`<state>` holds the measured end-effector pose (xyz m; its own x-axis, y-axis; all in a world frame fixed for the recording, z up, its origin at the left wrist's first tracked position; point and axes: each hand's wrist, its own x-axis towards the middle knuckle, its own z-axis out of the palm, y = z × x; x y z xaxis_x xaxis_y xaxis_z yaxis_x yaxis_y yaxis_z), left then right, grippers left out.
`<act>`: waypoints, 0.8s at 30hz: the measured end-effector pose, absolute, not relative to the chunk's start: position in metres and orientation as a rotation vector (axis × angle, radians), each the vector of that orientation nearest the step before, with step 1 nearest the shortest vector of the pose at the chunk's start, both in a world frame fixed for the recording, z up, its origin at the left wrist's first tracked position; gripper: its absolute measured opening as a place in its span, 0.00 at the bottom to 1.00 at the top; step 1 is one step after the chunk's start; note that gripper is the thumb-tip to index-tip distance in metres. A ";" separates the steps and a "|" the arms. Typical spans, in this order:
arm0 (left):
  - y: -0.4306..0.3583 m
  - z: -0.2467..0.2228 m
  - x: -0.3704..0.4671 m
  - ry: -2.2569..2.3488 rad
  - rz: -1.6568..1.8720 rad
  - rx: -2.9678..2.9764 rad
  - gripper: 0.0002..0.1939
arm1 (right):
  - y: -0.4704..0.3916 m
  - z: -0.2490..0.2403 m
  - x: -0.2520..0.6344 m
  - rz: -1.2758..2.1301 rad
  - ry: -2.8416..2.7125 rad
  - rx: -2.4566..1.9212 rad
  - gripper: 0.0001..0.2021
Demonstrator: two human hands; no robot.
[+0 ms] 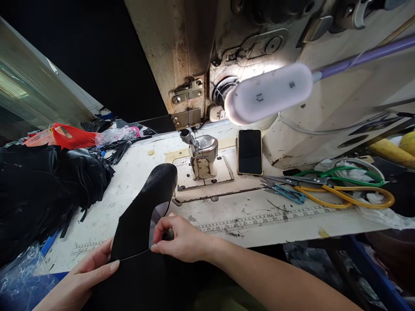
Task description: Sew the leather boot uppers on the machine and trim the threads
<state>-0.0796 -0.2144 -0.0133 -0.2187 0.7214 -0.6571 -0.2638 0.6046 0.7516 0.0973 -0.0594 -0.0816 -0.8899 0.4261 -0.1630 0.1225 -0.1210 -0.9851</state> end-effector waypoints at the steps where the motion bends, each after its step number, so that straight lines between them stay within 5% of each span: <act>1: -0.214 -0.012 -0.079 1.537 0.946 0.400 0.13 | -0.059 -0.082 0.097 2.120 -1.919 -0.617 0.06; 11: -0.220 -0.031 -0.081 1.575 0.932 0.500 0.16 | -0.055 -0.080 0.106 1.976 -2.241 -0.381 0.09; 24: -0.219 -0.034 -0.074 1.549 1.002 0.495 0.18 | -0.075 -0.095 0.111 1.816 -1.785 -0.204 0.03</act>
